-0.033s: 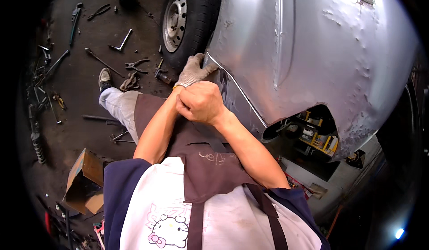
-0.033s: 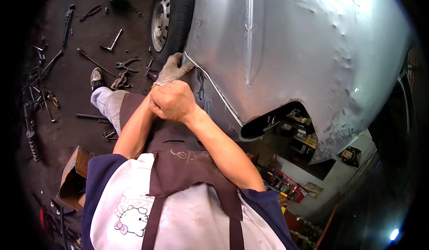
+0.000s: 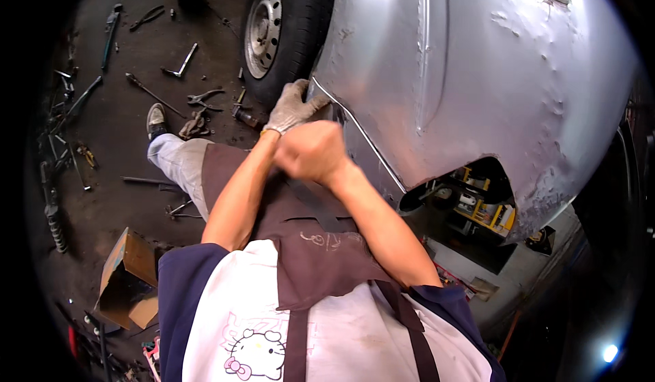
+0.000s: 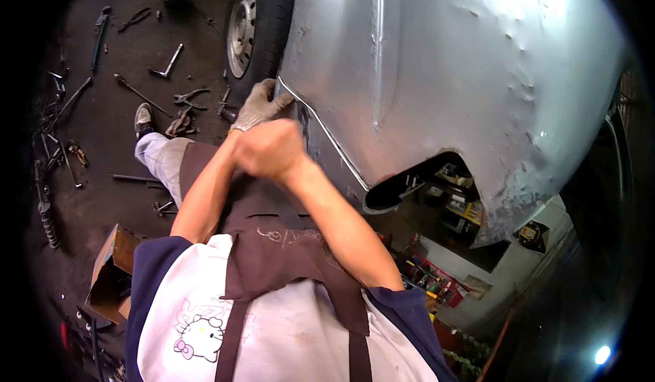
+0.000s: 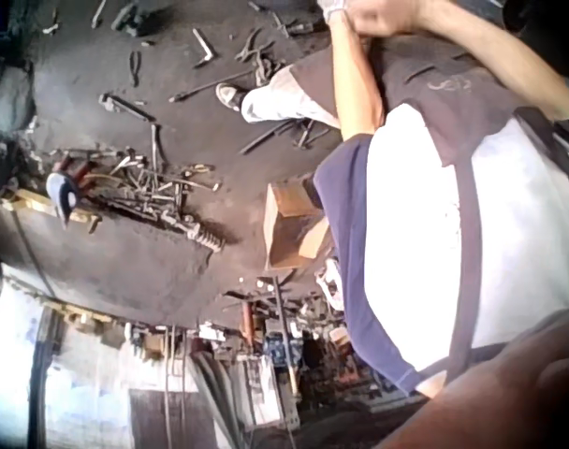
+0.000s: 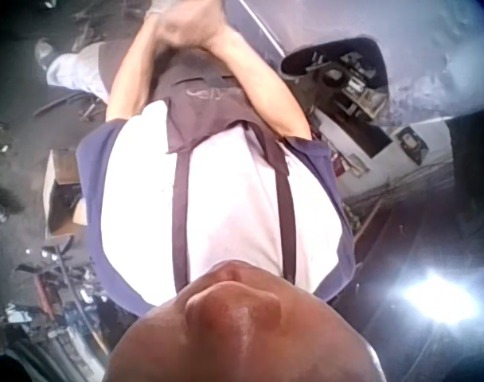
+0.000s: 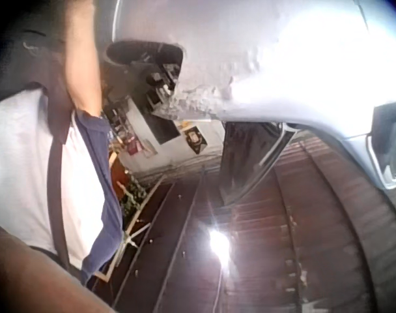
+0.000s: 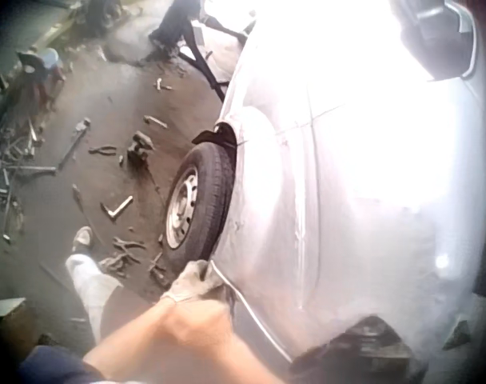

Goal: The person removes a damaged bumper cover from a silver car using a pry tool and hands, then installs a new headlight assembly into the front of the vehicle.

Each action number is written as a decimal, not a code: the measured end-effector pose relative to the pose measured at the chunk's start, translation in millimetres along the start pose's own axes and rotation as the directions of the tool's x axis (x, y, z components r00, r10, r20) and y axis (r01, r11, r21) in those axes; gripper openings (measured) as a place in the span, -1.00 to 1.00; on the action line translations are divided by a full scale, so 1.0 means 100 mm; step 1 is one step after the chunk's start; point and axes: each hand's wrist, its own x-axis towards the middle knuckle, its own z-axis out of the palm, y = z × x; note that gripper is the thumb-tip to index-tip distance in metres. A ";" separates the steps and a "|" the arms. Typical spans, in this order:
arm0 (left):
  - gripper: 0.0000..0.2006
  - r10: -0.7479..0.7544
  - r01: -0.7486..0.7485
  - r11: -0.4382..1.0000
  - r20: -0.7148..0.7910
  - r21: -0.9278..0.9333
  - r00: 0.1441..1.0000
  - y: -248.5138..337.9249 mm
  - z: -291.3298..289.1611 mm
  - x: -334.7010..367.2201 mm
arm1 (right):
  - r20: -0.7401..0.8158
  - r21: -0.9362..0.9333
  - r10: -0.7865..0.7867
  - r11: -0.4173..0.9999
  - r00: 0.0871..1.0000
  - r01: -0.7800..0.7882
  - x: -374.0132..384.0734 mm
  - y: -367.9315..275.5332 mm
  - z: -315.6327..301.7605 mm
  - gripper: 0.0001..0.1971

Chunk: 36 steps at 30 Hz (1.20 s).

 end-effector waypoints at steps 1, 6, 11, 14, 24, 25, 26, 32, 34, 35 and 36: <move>-0.27 0.052 -0.050 0.997 -0.029 0.061 0.998 -0.03 0.01 -0.01 | -0.009 -0.047 0.105 0.993 0.994 -0.106 -0.04 0.05 -0.03 -0.81; -0.32 0.066 -0.060 0.996 -0.109 0.061 0.992 -0.11 0.04 -0.08 | 0.026 -0.090 0.080 0.993 0.996 -0.077 -0.07 0.07 -0.06 -0.81; -0.38 0.020 -0.014 0.999 -0.177 0.036 0.984 -0.13 0.13 -0.18 | 0.147 -0.016 -0.220 0.974 0.964 0.225 -0.17 -0.46 -0.33 -0.84; -0.36 0.043 -0.026 0.996 -0.210 0.084 0.977 -0.13 0.14 -0.19 | -0.012 0.063 -0.116 0.991 0.993 0.116 -0.31 -0.37 -0.61 -0.72; -0.34 0.021 -0.010 0.998 -0.194 0.057 0.981 -0.14 0.15 -0.18 | 0.075 -0.214 -0.015 0.976 0.997 0.031 -0.53 -0.19 -0.55 -0.74; -0.34 0.026 -0.016 0.998 -0.193 0.055 0.981 -0.15 0.15 -0.18 | 0.009 -0.201 -0.015 0.979 1.000 0.016 -0.49 -0.27 -0.52 -0.73; -0.34 0.028 -0.018 0.998 -0.198 0.054 0.980 -0.17 0.16 -0.17 | 0.046 -0.178 -0.065 0.981 0.997 0.073 -0.44 -0.32 -0.49 -0.74; -0.36 0.043 -0.049 0.999 -0.217 -0.024 0.975 -0.30 0.21 -0.21 | -0.122 -0.058 -0.110 0.993 0.986 0.104 -0.28 -0.18 -0.34 -0.75; -0.37 0.065 -0.076 0.996 -0.234 -0.037 0.970 -0.33 0.22 -0.22 | 0.021 -0.223 -0.001 0.975 1.000 0.006 -0.33 -0.03 -0.36 -0.75; -0.37 0.079 -0.093 0.994 -0.239 -0.050 0.968 -0.33 0.22 -0.22 | 0.009 -0.247 0.009 0.969 1.000 -0.006 -0.37 0.02 -0.35 -0.76; -0.37 0.088 -0.105 0.992 -0.213 -0.070 0.973 -0.35 0.22 -0.21 | 0.014 -0.258 0.007 0.966 1.000 -0.003 -0.39 0.05 -0.35 -0.76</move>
